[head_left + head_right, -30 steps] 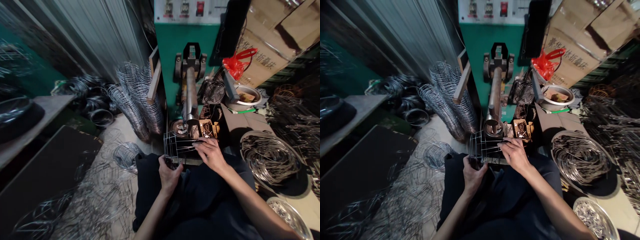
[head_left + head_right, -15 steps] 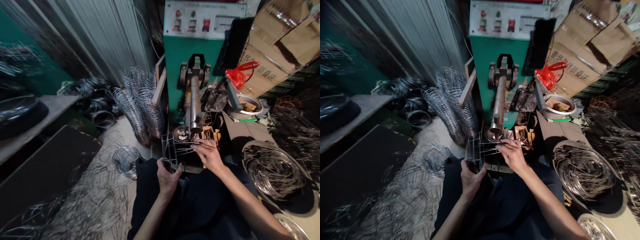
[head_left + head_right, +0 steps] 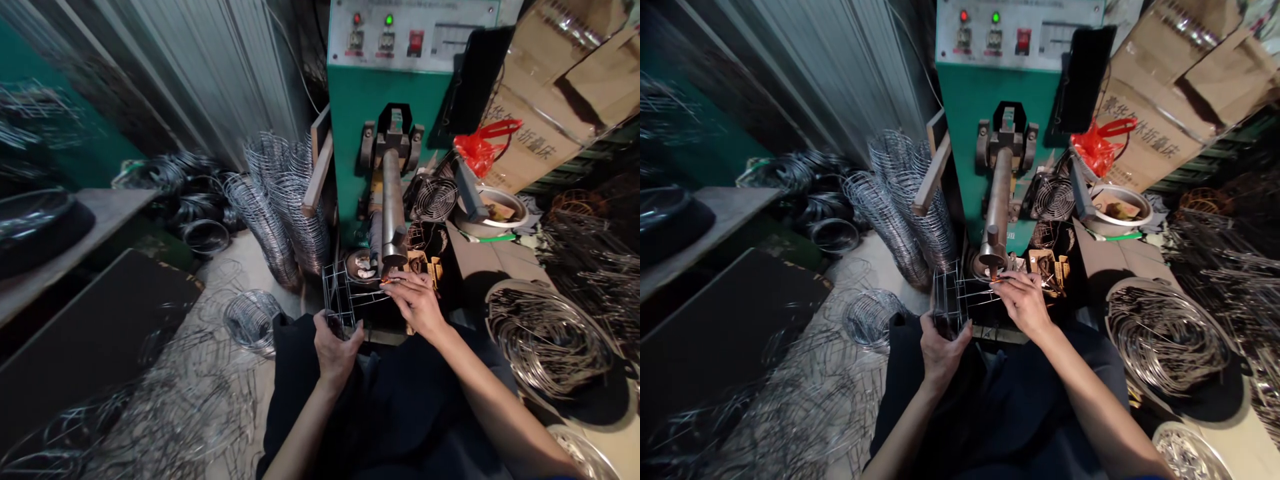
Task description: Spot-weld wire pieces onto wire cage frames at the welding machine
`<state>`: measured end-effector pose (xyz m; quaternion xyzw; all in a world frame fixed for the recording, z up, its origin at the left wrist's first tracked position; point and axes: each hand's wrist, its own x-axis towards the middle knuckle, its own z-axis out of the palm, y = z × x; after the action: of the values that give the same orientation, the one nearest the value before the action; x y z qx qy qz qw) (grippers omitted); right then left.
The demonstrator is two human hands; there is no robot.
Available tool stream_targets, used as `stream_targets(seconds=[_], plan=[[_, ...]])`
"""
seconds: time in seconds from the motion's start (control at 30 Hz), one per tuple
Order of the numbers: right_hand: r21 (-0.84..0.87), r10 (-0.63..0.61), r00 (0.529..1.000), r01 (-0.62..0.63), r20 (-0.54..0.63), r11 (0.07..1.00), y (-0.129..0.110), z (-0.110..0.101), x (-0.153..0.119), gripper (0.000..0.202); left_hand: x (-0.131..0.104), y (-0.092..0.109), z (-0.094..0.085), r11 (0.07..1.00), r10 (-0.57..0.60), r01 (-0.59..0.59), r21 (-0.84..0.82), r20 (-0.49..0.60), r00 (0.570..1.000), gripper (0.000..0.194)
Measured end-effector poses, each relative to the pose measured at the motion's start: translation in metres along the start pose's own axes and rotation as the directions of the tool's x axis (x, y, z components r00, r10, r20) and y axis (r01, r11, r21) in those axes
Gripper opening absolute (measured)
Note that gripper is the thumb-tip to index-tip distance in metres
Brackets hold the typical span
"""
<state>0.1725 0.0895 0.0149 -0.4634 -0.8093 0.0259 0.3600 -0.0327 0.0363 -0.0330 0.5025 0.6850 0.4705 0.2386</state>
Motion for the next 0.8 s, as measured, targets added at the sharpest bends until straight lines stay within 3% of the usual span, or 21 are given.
stream_targets(seconds=[0.2, 0.63, 0.73, 0.8], plan=[[0.049, 0.156, 0.987, -0.155, -0.032, 0.987, 0.001, -0.009, 0.001, 0.021, 0.006, 0.007, -0.007, 1.000, -0.016, 0.017, -0.026, 0.046, 0.999, 0.057], [0.102, 0.159, 0.986, -0.155, -0.040, 0.983, 0.017, -0.006, 0.014, 0.017, 0.039, 0.010, -0.001, 1.000, 0.021, -0.020, -0.012, 0.083, 0.996, 0.055], [0.243, 0.273, 0.961, -0.254, -0.048, 0.936, 0.017, -0.013, 0.010, 0.017, 0.038, 0.014, -0.003, 1.000, 0.030, -0.030, -0.010, 0.086, 0.996, 0.056], [0.330, 0.399, 0.914, -0.358, -0.067, 0.874, 0.021, -0.025, -0.001, 0.021, 0.033, 0.019, -0.008, 1.000, 0.029, -0.028, -0.015, 0.090, 0.996, 0.056]])
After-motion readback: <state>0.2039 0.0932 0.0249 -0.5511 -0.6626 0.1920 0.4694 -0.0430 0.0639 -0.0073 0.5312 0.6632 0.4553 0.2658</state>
